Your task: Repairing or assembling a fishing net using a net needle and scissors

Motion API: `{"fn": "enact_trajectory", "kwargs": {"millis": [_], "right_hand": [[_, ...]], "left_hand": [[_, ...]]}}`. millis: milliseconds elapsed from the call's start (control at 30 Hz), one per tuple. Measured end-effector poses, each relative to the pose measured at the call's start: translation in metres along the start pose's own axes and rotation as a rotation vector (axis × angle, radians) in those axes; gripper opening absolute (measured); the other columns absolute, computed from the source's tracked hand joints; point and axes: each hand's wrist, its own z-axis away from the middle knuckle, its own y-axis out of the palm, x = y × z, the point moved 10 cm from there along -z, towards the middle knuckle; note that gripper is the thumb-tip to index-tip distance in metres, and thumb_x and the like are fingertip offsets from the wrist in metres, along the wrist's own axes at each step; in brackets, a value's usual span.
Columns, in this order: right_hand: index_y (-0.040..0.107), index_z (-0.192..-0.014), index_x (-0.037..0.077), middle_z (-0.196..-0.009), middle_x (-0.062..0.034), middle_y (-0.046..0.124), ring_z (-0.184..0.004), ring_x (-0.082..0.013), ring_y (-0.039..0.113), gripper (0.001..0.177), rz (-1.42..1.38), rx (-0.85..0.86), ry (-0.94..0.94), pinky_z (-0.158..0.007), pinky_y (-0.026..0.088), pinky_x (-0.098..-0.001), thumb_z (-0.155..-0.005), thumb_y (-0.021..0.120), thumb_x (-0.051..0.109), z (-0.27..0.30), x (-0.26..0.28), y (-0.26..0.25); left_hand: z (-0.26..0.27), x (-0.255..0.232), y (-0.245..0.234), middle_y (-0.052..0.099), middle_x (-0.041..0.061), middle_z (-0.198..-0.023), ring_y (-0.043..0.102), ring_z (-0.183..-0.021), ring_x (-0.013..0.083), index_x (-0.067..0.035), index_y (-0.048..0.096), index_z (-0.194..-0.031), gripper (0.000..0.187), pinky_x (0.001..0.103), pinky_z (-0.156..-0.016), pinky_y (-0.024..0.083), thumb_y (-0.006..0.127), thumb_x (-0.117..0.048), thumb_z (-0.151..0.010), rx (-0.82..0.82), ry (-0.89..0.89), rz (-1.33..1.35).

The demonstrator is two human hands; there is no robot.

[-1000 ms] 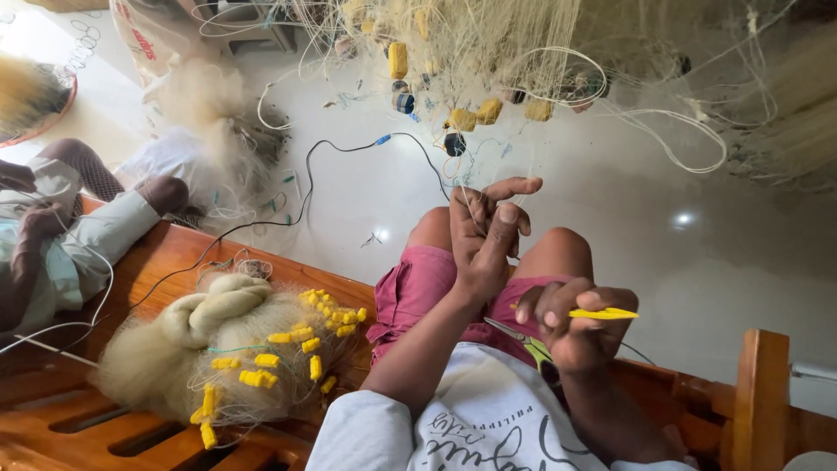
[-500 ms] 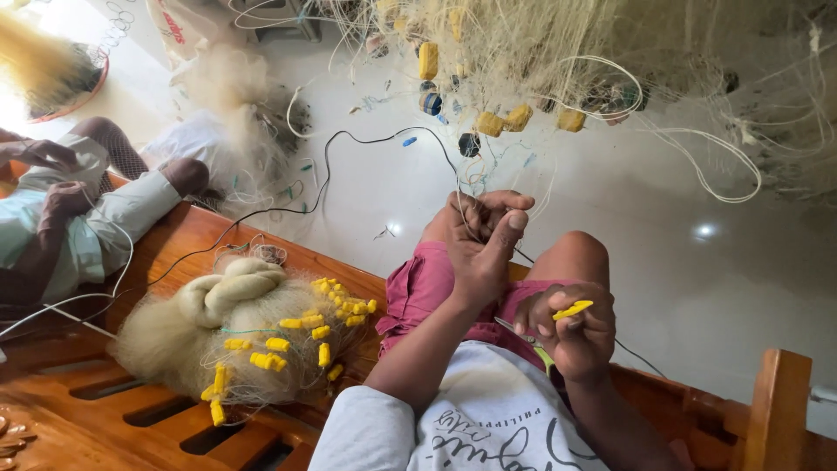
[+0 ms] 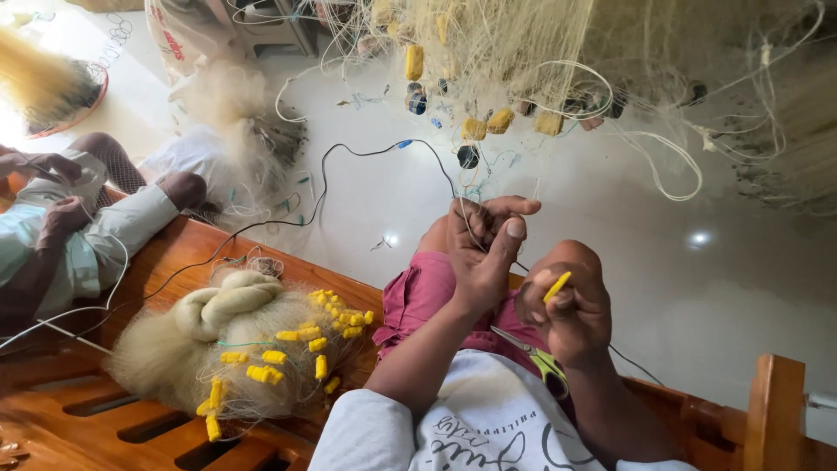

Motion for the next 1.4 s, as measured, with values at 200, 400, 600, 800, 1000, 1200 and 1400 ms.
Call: {"fn": "enact_trajectory", "kwargs": {"millis": [200,400,600,800,1000,1200,1400], "right_hand": [[0.055,-0.109,-0.009,-0.055,-0.0059,0.044,-0.038,-0.0082,0.035,0.023,0.117,0.050,-0.048,-0.034,0.036,-0.0199,-0.100,0.048,0.011,-0.011,0.005,0.010],[0.055,-0.107,-0.010,-0.056,-0.0071,0.045,-0.042,-0.0095,0.039,0.023,0.083,0.034,0.022,-0.037,0.040,-0.0206,-0.101,0.048,0.011,-0.005,-0.006,0.008],[0.057,-0.106,-0.004,-0.058,-0.0043,0.044,-0.042,-0.0056,0.037,0.022,0.154,0.032,-0.048,-0.037,0.039,-0.0176,-0.103,0.047,0.016,-0.024,0.014,0.014],[0.047,-0.120,0.004,-0.073,-0.0084,0.049,-0.062,-0.0171,0.045,0.019,0.307,0.314,0.087,-0.061,0.045,-0.0297,-0.110,0.038,0.018,-0.022,0.043,0.070],[0.058,-0.089,0.001,-0.086,-0.0085,0.065,-0.079,-0.0240,0.064,0.045,0.509,0.273,-0.284,-0.072,0.061,-0.0439,-0.104,0.052,0.043,-0.058,0.109,0.072],[0.067,-0.122,0.005,-0.112,-0.0166,0.053,-0.102,-0.0319,0.054,0.016,1.396,0.307,-0.424,-0.089,0.050,-0.0426,-0.108,0.063,-0.002,-0.103,0.094,-0.006],[0.075,-0.121,0.021,-0.102,-0.0017,0.061,-0.091,-0.0177,0.057,0.023,1.549,0.335,-0.357,-0.099,0.027,-0.0403,-0.103,0.076,0.006,-0.108,0.065,-0.029]], "left_hand": [[-0.002,0.003,0.000,0.070,0.027,-0.100,0.040,-0.051,0.0040,-0.014,0.033,-0.090,0.034,0.017,-0.046,0.034,0.061,0.004,-0.096,0.019,0.022,0.018],[-0.008,-0.003,-0.001,0.072,0.024,-0.100,0.039,-0.051,-0.0012,-0.015,0.033,-0.088,0.038,0.014,-0.048,0.032,0.065,0.004,-0.095,0.002,-0.001,-0.040],[-0.014,-0.008,-0.007,0.072,0.027,-0.099,0.039,-0.050,0.0028,-0.014,0.032,-0.088,0.041,0.018,-0.049,0.030,0.068,0.006,-0.092,0.028,0.073,-0.123],[-0.005,0.013,-0.002,0.066,0.026,-0.109,0.067,-0.097,0.0189,-0.014,0.024,-0.088,0.056,0.023,-0.059,0.040,0.075,0.009,-0.083,0.122,0.076,-0.185],[-0.023,0.012,-0.008,0.072,0.014,-0.085,0.071,-0.091,0.0200,-0.016,0.029,-0.084,0.043,0.034,-0.082,0.053,0.072,-0.009,-0.090,-0.110,-0.097,-0.205],[-0.028,0.048,-0.018,0.068,0.019,-0.080,0.058,-0.066,0.0165,-0.018,0.027,-0.083,0.049,0.029,-0.055,0.033,0.074,-0.007,-0.086,-0.169,-0.283,0.171],[-0.029,0.046,-0.009,0.070,0.022,-0.083,0.046,-0.055,0.0155,-0.015,0.027,-0.082,0.047,0.027,-0.053,0.035,0.072,-0.002,-0.088,-0.170,-0.293,0.267]]}}
